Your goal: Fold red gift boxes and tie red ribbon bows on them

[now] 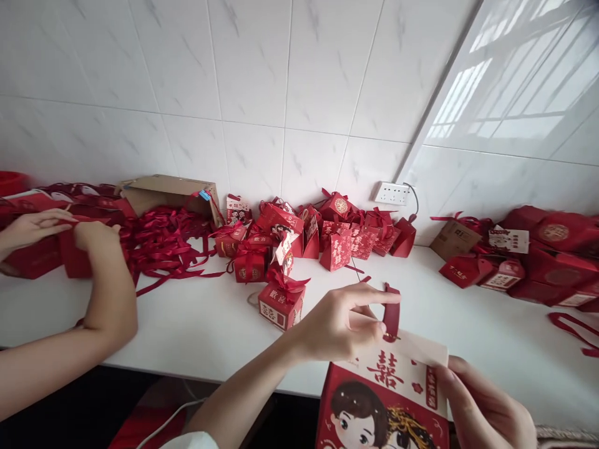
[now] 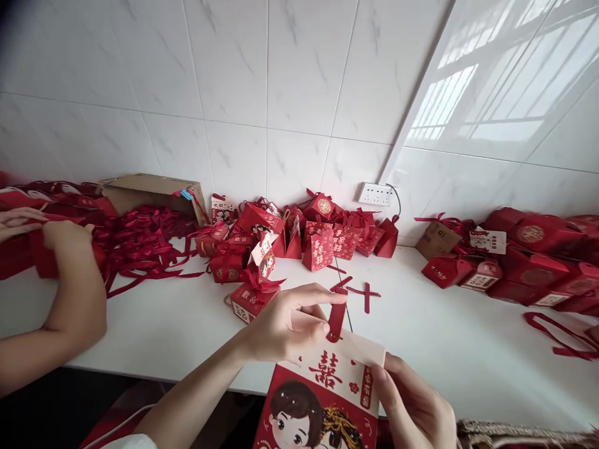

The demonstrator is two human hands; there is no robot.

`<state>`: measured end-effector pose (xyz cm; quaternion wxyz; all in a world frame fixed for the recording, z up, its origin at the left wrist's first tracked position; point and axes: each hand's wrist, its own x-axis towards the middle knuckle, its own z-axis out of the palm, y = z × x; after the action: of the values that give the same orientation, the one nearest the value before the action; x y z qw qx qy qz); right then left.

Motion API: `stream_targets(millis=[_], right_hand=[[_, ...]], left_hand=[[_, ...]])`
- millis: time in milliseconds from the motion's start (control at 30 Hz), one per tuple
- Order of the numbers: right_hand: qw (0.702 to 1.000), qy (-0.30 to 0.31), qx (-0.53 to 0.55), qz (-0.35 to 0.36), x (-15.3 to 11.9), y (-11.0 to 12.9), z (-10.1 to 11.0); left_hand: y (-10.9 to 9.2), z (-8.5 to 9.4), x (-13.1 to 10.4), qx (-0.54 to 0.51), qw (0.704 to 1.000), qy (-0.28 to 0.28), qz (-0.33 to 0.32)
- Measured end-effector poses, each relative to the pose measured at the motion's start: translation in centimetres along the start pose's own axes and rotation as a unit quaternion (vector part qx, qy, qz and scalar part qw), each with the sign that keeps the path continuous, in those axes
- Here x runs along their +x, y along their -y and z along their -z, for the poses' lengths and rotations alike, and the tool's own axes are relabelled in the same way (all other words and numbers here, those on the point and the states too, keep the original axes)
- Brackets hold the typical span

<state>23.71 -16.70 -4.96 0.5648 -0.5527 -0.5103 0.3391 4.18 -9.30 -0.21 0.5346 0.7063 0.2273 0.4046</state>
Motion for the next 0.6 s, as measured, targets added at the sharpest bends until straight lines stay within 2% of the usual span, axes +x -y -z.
stream_targets(millis=[200, 600], right_hand=[[0.995, 0.011, -0.024, 0.092, 0.4, 1.1, -1.1], [0.995, 0.033, 0.002, 0.099, 0.2, 1.2, -0.6]], left_hand=[[-0.2, 0.7, -0.1, 0.026, 0.999, 0.001, -0.018], [-0.1, 0.4, 0.4, 0.059, 0.998, 0.009, -0.024]])
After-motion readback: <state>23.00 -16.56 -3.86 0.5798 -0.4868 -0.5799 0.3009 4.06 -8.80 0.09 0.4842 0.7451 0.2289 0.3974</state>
